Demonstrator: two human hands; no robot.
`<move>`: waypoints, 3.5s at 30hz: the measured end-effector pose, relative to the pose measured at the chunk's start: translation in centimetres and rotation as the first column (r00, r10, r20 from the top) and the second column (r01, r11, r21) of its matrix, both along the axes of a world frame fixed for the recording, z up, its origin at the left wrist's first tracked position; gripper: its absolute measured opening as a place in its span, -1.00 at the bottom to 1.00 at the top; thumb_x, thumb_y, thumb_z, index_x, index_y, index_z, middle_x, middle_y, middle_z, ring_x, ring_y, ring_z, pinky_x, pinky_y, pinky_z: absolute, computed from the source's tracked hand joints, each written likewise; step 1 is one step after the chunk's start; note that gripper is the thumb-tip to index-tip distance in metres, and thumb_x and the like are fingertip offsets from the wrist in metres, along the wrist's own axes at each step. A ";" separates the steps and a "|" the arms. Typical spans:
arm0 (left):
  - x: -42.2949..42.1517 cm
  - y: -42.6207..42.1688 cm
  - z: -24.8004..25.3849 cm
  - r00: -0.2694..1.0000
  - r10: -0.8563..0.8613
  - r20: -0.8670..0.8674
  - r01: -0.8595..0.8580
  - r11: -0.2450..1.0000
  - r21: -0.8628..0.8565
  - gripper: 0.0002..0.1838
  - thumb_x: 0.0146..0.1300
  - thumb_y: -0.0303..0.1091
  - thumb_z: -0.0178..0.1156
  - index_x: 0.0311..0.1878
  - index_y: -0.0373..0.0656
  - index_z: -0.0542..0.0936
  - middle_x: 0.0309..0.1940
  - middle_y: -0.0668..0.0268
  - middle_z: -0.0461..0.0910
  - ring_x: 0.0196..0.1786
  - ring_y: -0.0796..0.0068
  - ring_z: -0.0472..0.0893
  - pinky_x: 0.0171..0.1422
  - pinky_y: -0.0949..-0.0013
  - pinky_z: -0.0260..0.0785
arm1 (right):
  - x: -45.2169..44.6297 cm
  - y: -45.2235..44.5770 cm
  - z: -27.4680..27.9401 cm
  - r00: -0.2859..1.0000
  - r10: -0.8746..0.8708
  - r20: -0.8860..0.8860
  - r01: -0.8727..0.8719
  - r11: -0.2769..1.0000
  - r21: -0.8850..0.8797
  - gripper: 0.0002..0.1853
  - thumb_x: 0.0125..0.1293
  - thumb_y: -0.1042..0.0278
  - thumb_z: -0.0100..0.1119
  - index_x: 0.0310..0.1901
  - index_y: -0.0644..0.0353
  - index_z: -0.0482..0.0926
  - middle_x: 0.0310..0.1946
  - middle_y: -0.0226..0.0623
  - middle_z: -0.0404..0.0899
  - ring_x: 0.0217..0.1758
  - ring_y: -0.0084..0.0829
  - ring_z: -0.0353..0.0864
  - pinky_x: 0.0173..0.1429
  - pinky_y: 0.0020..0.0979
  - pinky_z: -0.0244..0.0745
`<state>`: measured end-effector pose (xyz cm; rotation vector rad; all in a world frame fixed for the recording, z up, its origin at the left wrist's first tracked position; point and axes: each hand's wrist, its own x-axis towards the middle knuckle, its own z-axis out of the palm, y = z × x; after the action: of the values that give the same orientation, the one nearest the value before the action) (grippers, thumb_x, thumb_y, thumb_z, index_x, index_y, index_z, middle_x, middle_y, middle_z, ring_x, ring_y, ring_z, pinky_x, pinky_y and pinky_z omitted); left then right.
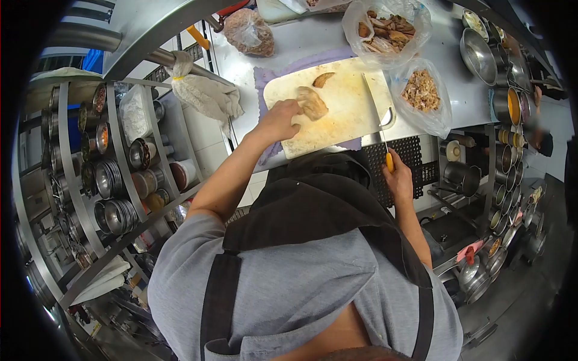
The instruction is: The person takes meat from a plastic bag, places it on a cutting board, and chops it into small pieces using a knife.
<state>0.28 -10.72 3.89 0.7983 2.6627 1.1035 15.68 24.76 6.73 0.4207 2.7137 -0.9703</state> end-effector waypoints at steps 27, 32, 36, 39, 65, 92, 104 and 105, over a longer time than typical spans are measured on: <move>-6.0 8.4 -2.9 0.988 0.154 0.003 -0.147 0.946 -0.288 -0.79 0.12 -0.26 0.24 -0.25 -0.16 0.69 -0.24 0.13 0.68 -0.08 0.06 0.62 0.07 0.12 0.50 | -1.7 -3.0 0.7 0.998 0.058 -0.006 -0.059 0.989 -0.135 -0.62 0.54 0.09 -0.02 0.11 0.21 0.56 -0.61 -0.13 0.53 -0.56 -0.25 0.55 -0.37 -0.25 0.42; -6.3 7.6 -2.2 0.962 0.266 -0.066 -0.272 0.953 -0.130 -0.87 0.11 -0.38 0.23 -0.29 -0.18 0.67 -0.27 0.14 0.67 -0.13 0.08 0.62 0.02 0.11 0.49 | -3.7 -4.4 0.1 0.985 0.117 0.128 -0.089 0.975 -0.203 -0.62 0.52 0.06 -0.06 0.05 0.21 0.55 -0.27 0.17 0.62 -0.08 0.22 0.58 -0.06 0.01 0.46; -8.0 7.1 -2.8 0.952 0.263 -0.158 -0.268 0.963 -0.014 -0.89 0.12 -0.39 0.22 -0.30 -0.18 0.66 -0.28 0.15 0.66 -0.15 0.08 0.61 0.01 0.12 0.48 | -4.3 -4.6 -0.6 0.984 0.163 0.066 -0.151 0.977 -0.150 -0.62 0.52 0.06 -0.06 0.05 0.21 0.54 -0.25 0.21 0.61 -0.08 0.24 0.57 -0.04 0.07 0.45; -9.4 8.2 -2.0 0.938 0.283 -0.202 -0.288 0.958 0.008 -0.90 0.13 -0.40 0.22 -0.32 -0.18 0.65 -0.31 0.17 0.66 -0.17 0.08 0.61 -0.01 0.14 0.48 | -4.1 -4.5 -1.3 0.985 0.168 0.037 -0.163 0.979 -0.121 -0.63 0.52 0.07 -0.06 0.06 0.21 0.53 -0.27 0.23 0.61 -0.10 0.25 0.57 -0.05 0.09 0.46; -13.5 12.3 -1.1 0.981 -0.083 0.175 0.159 0.864 -0.477 -0.75 0.25 -0.37 0.09 -0.07 -0.10 0.68 -0.06 0.09 0.68 0.07 0.09 0.64 0.12 0.06 0.49 | -5.2 -2.8 -0.8 0.928 0.314 0.198 -0.330 0.942 0.052 -0.66 0.55 0.04 -0.15 0.05 0.13 0.43 -0.43 0.22 0.60 -0.25 0.27 0.59 -0.16 0.20 0.43; -7.2 8.6 0.5 1.000 -0.010 -0.011 0.005 0.932 -0.363 -0.73 0.12 -0.35 0.20 -0.14 -0.26 0.64 -0.20 0.04 0.68 -0.10 0.07 0.66 0.06 0.11 0.51 | -1.5 -1.5 -0.7 0.991 0.058 0.118 -0.053 0.998 -0.047 -0.63 0.51 0.04 -0.02 0.10 0.13 0.53 -0.25 0.14 0.64 -0.10 0.21 0.60 -0.08 0.07 0.48; -7.1 10.8 -0.9 0.997 -0.037 -0.066 -0.002 0.864 -0.504 -0.81 0.08 -0.45 0.15 -0.23 -0.25 0.64 -0.29 0.03 0.67 -0.10 0.07 0.66 0.03 0.09 0.51 | -0.8 -2.5 -1.0 0.999 0.031 0.040 -0.028 0.996 -0.081 -0.64 0.50 0.04 -0.02 0.09 0.13 0.54 -0.26 0.22 0.61 -0.08 0.26 0.56 -0.10 0.13 0.43; -7.1 10.7 -0.9 0.996 -0.026 -0.080 -0.018 0.866 -0.500 -0.81 0.08 -0.45 0.15 -0.23 -0.25 0.64 -0.29 0.03 0.67 -0.10 0.07 0.66 0.03 0.09 0.51 | -0.8 -2.4 -0.9 0.999 0.042 0.026 -0.040 0.996 -0.077 -0.64 0.50 0.04 -0.02 0.09 0.13 0.54 -0.26 0.22 0.61 -0.08 0.26 0.56 -0.10 0.13 0.43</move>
<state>-6.81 -0.04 3.01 0.7504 2.8133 0.3347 14.86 22.32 5.83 0.3606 2.6398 -1.0450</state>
